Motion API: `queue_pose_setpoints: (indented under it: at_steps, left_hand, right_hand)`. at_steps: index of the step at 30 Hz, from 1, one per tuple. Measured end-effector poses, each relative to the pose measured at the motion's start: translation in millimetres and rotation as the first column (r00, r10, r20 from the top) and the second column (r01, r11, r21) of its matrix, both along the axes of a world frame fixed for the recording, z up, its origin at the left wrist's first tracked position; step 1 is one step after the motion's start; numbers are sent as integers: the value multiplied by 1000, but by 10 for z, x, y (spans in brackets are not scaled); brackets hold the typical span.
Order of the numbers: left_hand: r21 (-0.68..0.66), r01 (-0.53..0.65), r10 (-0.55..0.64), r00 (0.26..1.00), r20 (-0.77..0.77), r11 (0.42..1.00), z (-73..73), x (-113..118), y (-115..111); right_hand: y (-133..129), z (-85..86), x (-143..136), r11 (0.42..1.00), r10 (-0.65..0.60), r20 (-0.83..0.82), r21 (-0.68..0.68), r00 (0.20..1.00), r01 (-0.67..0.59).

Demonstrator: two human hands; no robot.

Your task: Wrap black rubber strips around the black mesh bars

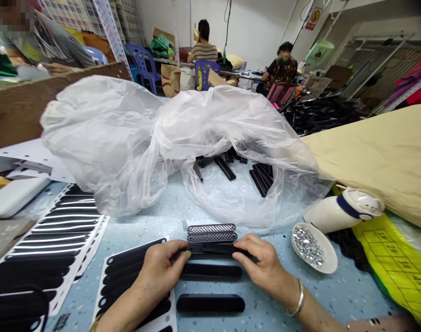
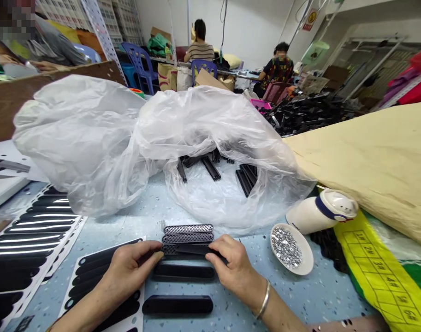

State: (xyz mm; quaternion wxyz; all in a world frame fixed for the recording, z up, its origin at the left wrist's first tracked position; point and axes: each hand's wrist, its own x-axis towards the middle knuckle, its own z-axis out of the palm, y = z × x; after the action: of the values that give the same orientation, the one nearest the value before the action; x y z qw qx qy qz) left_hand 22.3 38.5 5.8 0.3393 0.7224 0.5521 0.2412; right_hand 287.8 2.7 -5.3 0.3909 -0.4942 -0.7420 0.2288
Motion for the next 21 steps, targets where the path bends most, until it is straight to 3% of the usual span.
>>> queue_pose_setpoints:
  at_steps: [9,15,21]
  left_hand:
    - [-24,-26,29,993,111,999,-7,-8,-65]
    - [-1,37,-36,993,114,999,-39,-38,-62]
    - [0,53,-53,991,124,999,-42,-31,-85]
  right_hand:
    - [24,43,-90,995,15,156,99,988,-31]
    - [32,62,-67,995,87,123,36,989,-92]
    - [25,66,-126,993,54,140,93,989,-68]
